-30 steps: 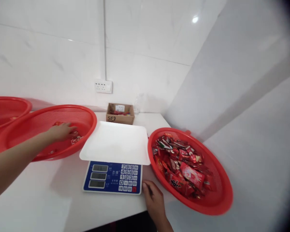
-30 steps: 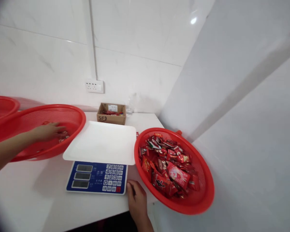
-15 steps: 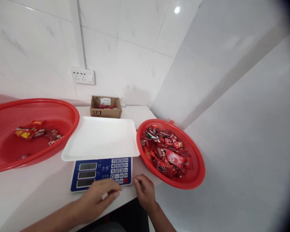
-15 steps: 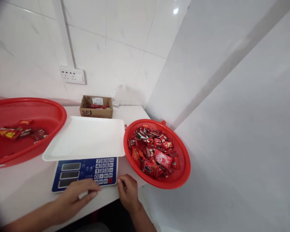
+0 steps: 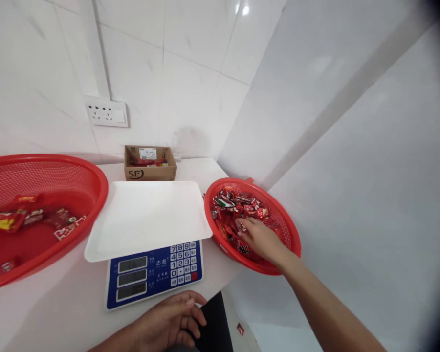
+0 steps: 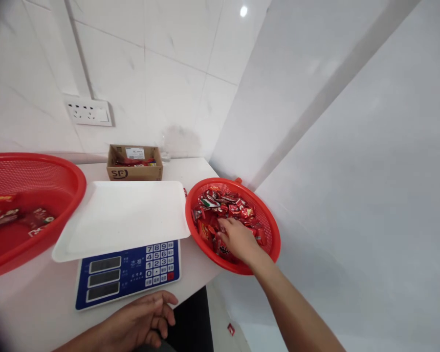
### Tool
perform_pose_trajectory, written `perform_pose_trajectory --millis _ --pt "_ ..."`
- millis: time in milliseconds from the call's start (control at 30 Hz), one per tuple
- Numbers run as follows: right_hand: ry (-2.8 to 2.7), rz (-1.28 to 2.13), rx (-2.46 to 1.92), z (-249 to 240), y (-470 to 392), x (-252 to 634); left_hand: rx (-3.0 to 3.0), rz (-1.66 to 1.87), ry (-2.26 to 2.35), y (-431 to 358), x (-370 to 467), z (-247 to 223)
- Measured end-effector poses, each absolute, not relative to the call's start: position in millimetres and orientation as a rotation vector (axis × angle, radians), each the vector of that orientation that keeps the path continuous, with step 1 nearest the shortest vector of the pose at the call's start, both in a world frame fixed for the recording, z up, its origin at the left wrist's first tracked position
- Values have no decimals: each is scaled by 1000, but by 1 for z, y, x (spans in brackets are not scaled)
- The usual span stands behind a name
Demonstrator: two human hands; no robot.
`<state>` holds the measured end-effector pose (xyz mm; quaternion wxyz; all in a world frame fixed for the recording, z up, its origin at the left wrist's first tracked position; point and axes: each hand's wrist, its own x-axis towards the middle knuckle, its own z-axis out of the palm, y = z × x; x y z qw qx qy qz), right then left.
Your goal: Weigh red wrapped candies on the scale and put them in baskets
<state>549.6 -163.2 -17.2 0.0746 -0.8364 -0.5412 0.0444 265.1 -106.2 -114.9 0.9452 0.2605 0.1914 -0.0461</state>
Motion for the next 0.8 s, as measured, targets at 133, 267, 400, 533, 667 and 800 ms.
perform_pose_trajectory --millis 133,267,400,533,667,800 --pt "-1667 328 -2619 -32 -144 574 495 -102 388 -104 264 -119" --pt "-1746 527 -2594 -36 -127 570 511 -92 411 -100 265 -119" --pt "-1835 693 -2509 -30 -115 558 569 -96 432 -98 267 -119" --pt "-1873 793 -2482 -27 -110 558 600 -116 404 -97 268 -124" --pt "-1897 880 -2478 -29 -106 567 605 -115 378 -96 267 -127" --pt "-1886 879 -2536 -34 -103 571 620 -120 354 -96 266 -128"
